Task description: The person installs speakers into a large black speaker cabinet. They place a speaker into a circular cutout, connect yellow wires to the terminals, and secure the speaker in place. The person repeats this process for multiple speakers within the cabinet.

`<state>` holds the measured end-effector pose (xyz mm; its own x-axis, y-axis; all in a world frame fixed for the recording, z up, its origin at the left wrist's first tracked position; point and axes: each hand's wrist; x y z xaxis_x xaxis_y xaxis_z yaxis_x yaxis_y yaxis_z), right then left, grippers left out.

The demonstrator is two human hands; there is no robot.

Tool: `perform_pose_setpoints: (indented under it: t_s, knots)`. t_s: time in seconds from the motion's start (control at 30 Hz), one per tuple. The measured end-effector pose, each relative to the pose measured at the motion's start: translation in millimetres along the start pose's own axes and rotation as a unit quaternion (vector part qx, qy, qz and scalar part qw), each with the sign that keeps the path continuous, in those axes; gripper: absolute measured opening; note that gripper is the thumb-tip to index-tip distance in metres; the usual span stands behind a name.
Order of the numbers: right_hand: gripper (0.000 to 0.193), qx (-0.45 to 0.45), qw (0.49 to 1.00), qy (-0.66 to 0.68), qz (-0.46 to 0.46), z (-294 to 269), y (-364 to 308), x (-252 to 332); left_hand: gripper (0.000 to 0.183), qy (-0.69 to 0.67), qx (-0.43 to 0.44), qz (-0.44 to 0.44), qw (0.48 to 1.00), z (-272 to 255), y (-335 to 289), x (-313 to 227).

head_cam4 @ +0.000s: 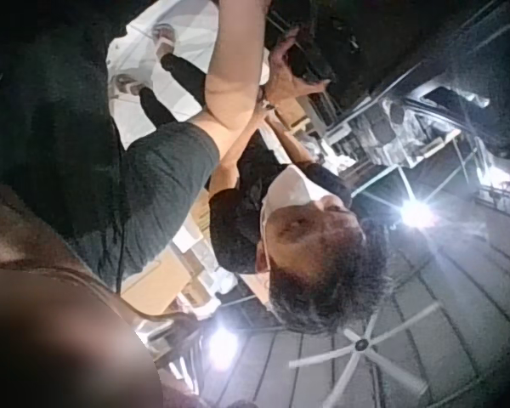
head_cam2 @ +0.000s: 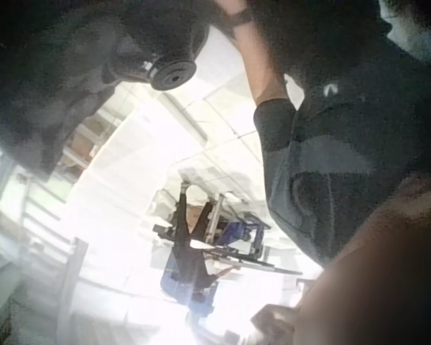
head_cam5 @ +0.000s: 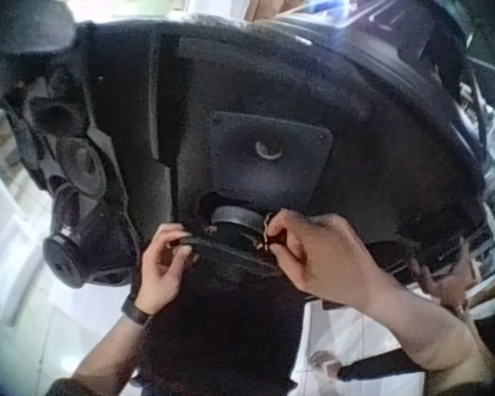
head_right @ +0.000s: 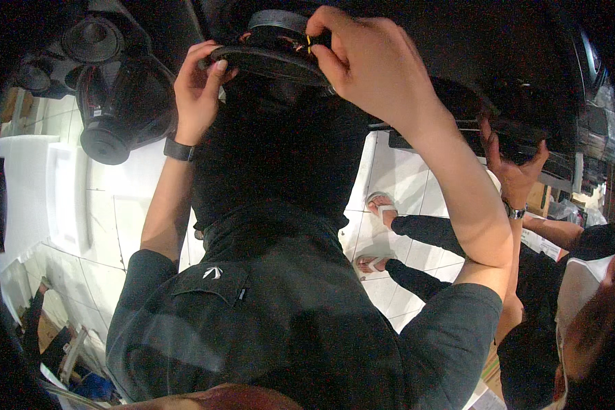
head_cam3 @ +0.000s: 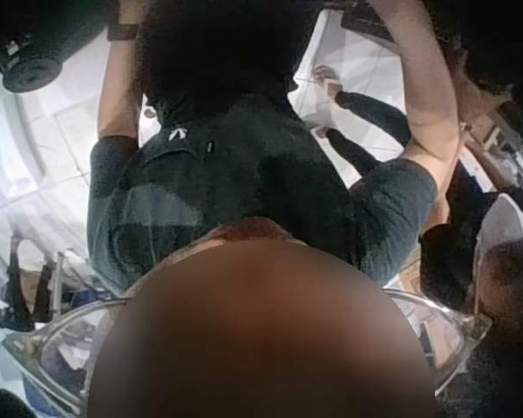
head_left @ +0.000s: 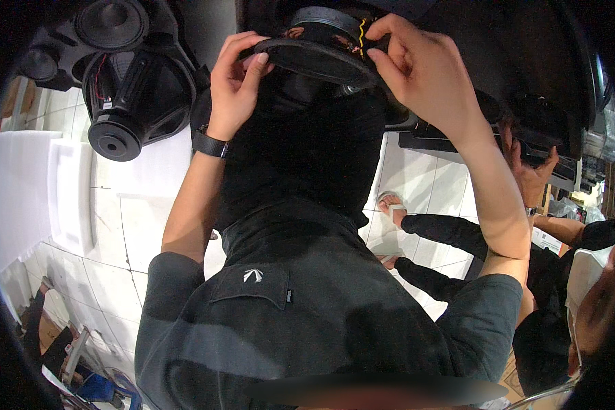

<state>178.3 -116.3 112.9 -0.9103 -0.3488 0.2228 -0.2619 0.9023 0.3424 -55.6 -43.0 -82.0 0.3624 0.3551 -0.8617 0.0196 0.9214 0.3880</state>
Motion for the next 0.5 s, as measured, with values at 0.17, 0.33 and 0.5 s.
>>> perform_pose_setpoints:
  t_s: [0.17, 0.33, 0.5]
  knots:
    - [0.019, -0.089, 0.968, -0.050, -0.230, 11, 8, -13, 0.028, -0.002, -0.006, -0.007, 1.000, 1, 0, -1]
    - [0.020, -0.062, 0.965, -0.044, -0.249, 12, 12, -23, 0.028, 0.007, 0.006, 0.003, 1.000, -1, 0, -2]
    - [0.015, -0.069, 0.963, -0.035, -0.257, 12, 15, -20, 0.028, -0.003, -0.001, 0.000, 1.000, -1, -1, 0]
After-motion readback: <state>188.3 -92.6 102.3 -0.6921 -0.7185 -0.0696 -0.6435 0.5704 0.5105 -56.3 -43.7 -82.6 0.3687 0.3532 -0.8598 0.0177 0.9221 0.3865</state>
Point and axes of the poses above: each hand's wrist, its own y-axis towards the middle knuckle, its own z-axis out of the palm, x = y × z, and after that the axes turned 10 degrees about -x, right-handed
